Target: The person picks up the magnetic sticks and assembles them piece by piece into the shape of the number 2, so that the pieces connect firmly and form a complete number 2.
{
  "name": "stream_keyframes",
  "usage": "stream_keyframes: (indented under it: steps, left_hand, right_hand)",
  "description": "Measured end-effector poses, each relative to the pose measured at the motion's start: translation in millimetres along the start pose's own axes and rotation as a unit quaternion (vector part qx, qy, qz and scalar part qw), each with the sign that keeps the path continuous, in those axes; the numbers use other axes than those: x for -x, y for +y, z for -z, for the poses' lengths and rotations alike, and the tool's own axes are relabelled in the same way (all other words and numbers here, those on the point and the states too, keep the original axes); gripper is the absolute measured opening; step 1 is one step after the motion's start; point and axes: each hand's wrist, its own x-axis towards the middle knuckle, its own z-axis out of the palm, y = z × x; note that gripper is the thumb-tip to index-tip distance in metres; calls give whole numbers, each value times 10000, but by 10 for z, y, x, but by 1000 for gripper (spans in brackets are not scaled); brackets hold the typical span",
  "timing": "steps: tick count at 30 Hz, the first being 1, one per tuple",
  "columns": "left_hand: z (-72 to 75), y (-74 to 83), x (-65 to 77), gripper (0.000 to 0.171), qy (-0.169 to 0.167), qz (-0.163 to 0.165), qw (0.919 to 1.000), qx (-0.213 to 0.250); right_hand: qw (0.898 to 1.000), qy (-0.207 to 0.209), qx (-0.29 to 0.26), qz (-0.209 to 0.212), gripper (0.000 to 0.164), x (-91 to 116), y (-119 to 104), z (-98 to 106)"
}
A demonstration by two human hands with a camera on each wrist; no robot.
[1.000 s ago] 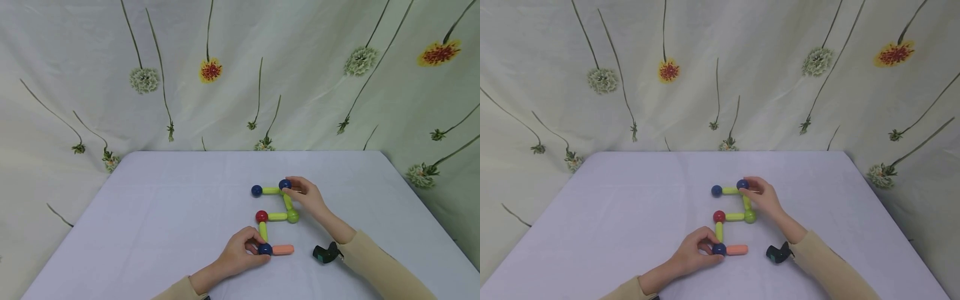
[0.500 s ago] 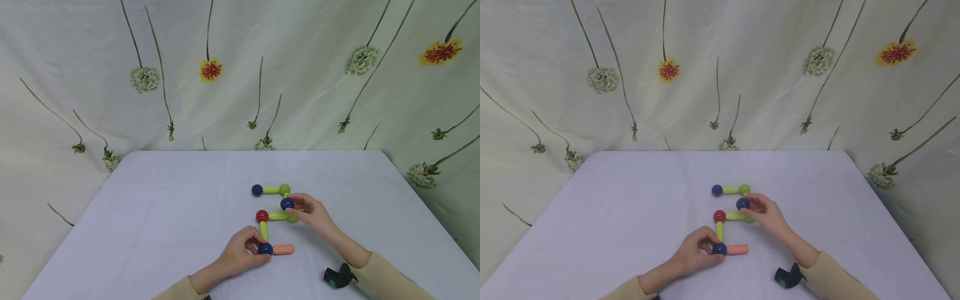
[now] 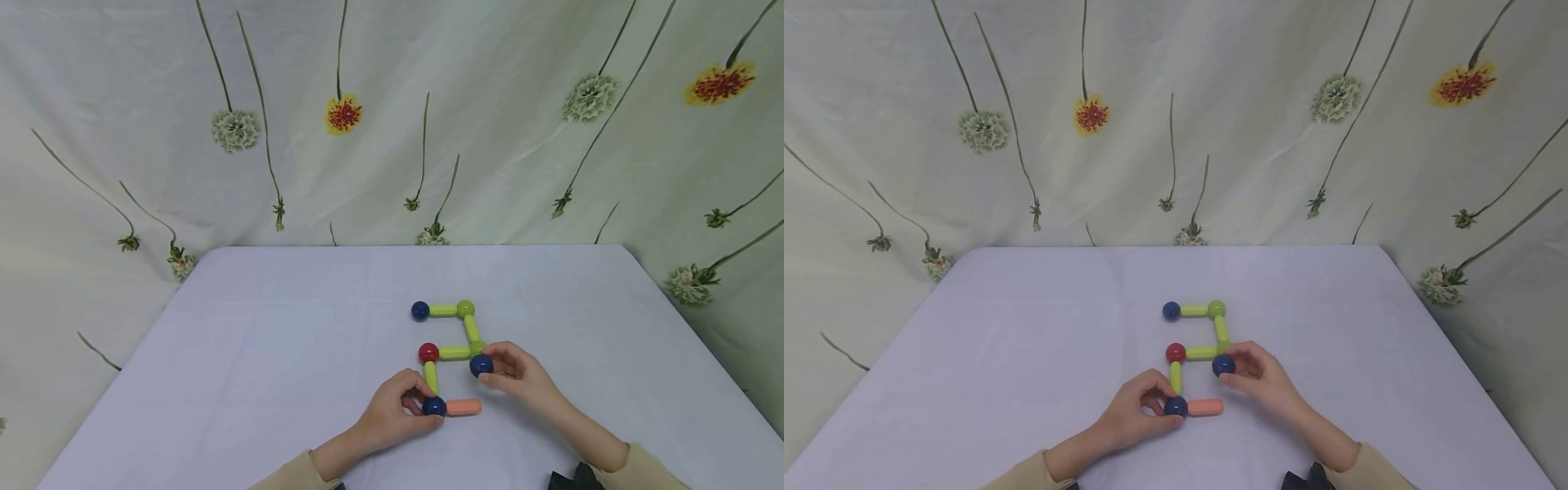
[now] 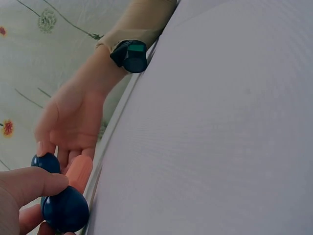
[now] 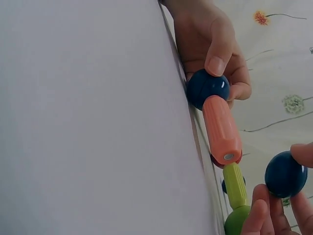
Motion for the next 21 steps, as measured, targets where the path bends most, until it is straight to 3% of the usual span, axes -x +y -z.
stream_keyframes:
  steps: [12, 21]
  left_hand:
    - [-4, 52, 13, 27, 9, 74, 10000, -22]
    - [77, 438, 61, 23, -10, 76, 10000, 21]
  right_hand:
    - [9951, -816, -554, 109, 41, 3, 125, 109]
    - [9885, -1490, -214, 148, 44, -31, 171, 178]
